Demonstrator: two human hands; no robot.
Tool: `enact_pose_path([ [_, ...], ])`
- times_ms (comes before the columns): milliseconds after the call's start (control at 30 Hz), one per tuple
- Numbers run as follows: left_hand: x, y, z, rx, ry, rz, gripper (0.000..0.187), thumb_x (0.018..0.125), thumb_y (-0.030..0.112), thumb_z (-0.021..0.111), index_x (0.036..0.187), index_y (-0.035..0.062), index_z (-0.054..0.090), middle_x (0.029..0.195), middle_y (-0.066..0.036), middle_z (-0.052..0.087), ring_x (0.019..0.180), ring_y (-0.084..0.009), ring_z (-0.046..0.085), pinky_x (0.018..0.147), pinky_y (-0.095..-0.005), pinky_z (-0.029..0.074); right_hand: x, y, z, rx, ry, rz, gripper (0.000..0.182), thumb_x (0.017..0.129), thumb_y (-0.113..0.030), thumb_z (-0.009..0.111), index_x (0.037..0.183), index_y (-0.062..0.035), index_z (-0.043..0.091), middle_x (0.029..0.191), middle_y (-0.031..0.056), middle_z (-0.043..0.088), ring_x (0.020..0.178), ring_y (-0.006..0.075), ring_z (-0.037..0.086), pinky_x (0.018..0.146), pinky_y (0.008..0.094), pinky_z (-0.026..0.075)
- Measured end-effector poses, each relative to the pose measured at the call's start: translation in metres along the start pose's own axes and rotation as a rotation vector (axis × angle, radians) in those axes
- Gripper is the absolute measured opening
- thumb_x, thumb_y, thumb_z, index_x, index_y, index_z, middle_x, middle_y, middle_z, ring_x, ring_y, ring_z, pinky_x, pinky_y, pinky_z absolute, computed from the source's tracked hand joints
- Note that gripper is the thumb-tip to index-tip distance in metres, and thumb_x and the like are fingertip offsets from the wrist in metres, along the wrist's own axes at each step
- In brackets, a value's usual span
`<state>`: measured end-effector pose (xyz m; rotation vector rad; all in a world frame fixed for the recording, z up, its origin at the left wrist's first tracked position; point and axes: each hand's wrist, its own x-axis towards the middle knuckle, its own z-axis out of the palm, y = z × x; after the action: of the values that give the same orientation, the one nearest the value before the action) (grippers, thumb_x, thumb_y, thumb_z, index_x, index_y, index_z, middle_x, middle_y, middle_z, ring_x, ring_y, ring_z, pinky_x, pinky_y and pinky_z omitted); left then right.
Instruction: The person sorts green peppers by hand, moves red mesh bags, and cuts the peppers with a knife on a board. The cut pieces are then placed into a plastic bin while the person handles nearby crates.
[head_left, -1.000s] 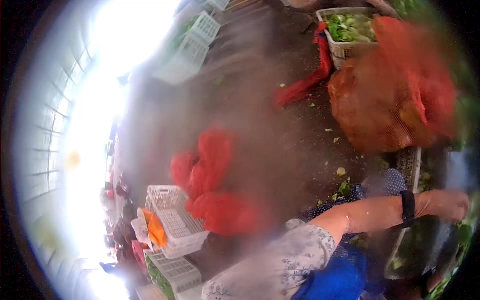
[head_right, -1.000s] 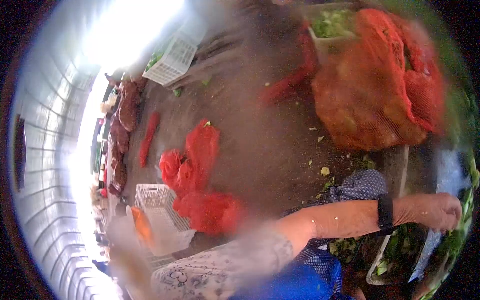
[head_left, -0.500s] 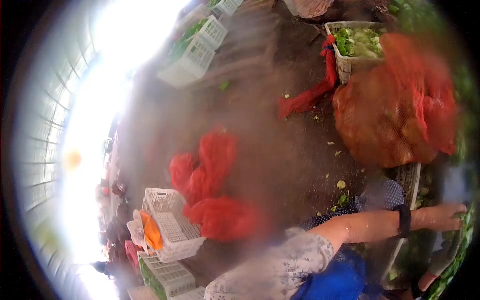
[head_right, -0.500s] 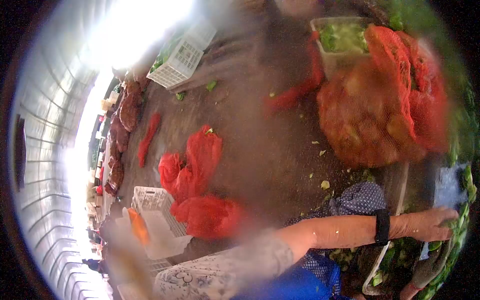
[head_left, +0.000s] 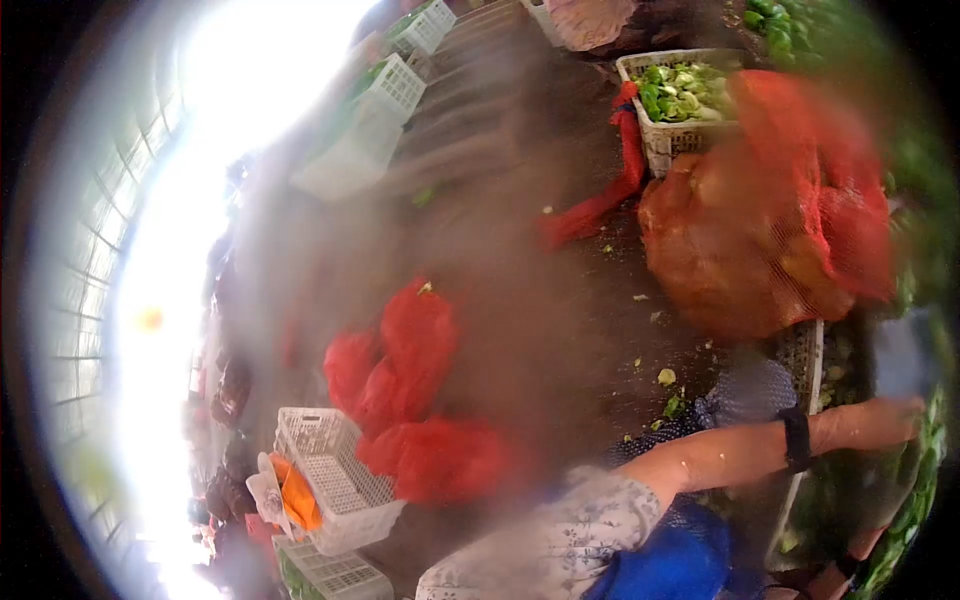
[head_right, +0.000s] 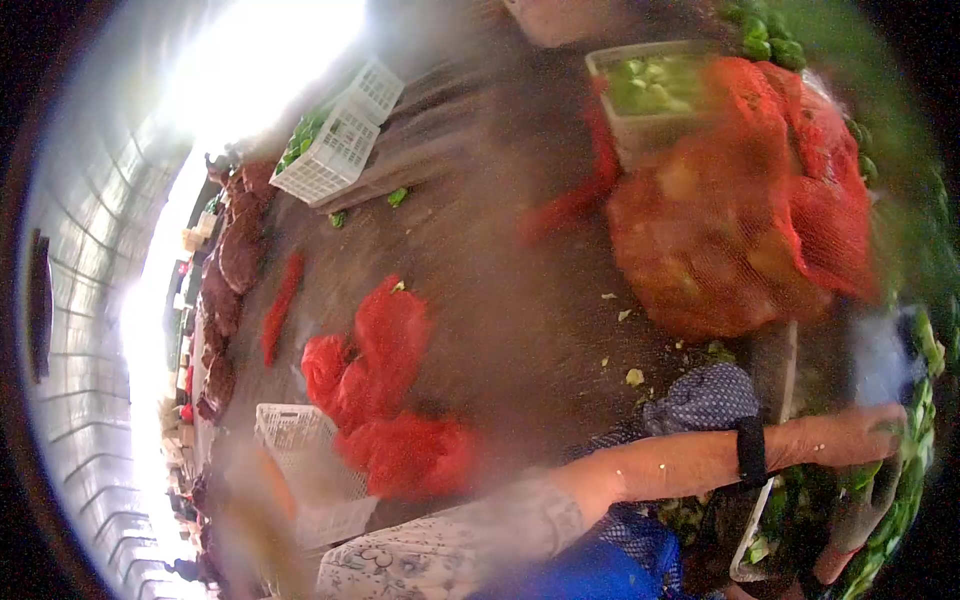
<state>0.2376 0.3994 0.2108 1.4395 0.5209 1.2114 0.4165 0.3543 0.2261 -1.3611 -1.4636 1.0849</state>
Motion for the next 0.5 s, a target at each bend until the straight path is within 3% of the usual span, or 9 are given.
enact_pose_path([
  [67, -0.018, 0.067, -0.015, -0.018, -0.02, -0.105, 0.052, 0.084, 0.033, 0.058, 0.124, 0.0028, 0.042, 0.109, -0.021, 0.055, 0.104, -0.0281, 0.052, 0.092, -0.0375, 0.042, -0.008, 0.001, -0.008, -0.059, 0.034, -0.005, 0.059, 0.091, -0.018, 0.057, 0.14, 0.0017, 0.031, 0.139, 0.0106, 0.039, 0.12, 0.0208, 0.044, 0.097, 0.0336, 0.04],
  [133, -0.014, 0.066, -0.005, 0.026, 0.097, 0.043, 0.038, 0.083, 0.018, 0.057, 0.116, 0.0018, 0.047, 0.102, -0.014, 0.057, 0.095, -0.0265, 0.055, 0.083, -0.0366, 0.045, -0.019, -0.012, -0.002, 0.126, 0.002, 0.035, 0.06, 0.09, -0.016, 0.057, 0.14, 0.0023, 0.03, 0.14, 0.0111, 0.038, 0.121, 0.0218, 0.043, 0.099, 0.0341, 0.038],
  [200, -0.013, 0.071, 0.001, -0.001, 0.088, 0.042, 0.04, 0.083, 0.017, 0.058, 0.118, 0.0013, 0.046, 0.103, -0.014, 0.057, 0.095, -0.0263, 0.055, 0.084, -0.0367, 0.045, -0.03, -0.026, 0.004, 0.159, 0.01, 0.03, 0.059, 0.09, -0.015, 0.057, 0.14, 0.0026, 0.03, 0.14, 0.0113, 0.038, 0.122, 0.0224, 0.043, 0.1, 0.0344, 0.037],
  [300, -0.017, 0.088, -0.003, -0.068, -0.096, -0.058, 0.059, 0.084, 0.031, 0.06, 0.13, 0.0007, 0.036, 0.112, -0.023, 0.054, 0.106, -0.0278, 0.052, 0.094, -0.0377, 0.041, -0.048, -0.04, 0.017, 0.005, 0.066, -0.036, 0.059, 0.09, -0.013, 0.057, 0.139, 0.0024, 0.03, 0.141, 0.0115, 0.038, 0.123, 0.0228, 0.042, 0.101, 0.0347, 0.036],
  [400, -0.01, 0.083, 0.013, -0.117, -0.205, -0.024, 0.061, 0.085, 0.03, 0.059, 0.131, -0.0011, 0.035, 0.118, -0.024, 0.051, 0.112, -0.0291, 0.05, 0.096, -0.0375, 0.04, -0.065, -0.054, 0.017, -0.07, 0.124, -0.081, 0.058, 0.089, -0.011, 0.057, 0.139, 0.0022, 0.03, 0.141, 0.0116, 0.037, 0.124, 0.0232, 0.041, 0.102, 0.035, 0.035],
  [500, -0.019, 0.145, 0.009, -0.159, -0.249, -0.149, 0.063, 0.084, 0.03, 0.06, 0.132, -0.0024, 0.034, 0.126, -0.027, 0.047, 0.119, -0.0312, 0.047, 0.1, -0.0378, 0.037, -0.084, -0.07, 0.018, -0.128, 0.184, -0.108, 0.057, 0.089, -0.009, 0.056, 0.139, 0.0021, 0.031, 0.141, 0.0117, 0.037, 0.125, 0.0236, 0.04, 0.103, 0.0353, 0.034],
])
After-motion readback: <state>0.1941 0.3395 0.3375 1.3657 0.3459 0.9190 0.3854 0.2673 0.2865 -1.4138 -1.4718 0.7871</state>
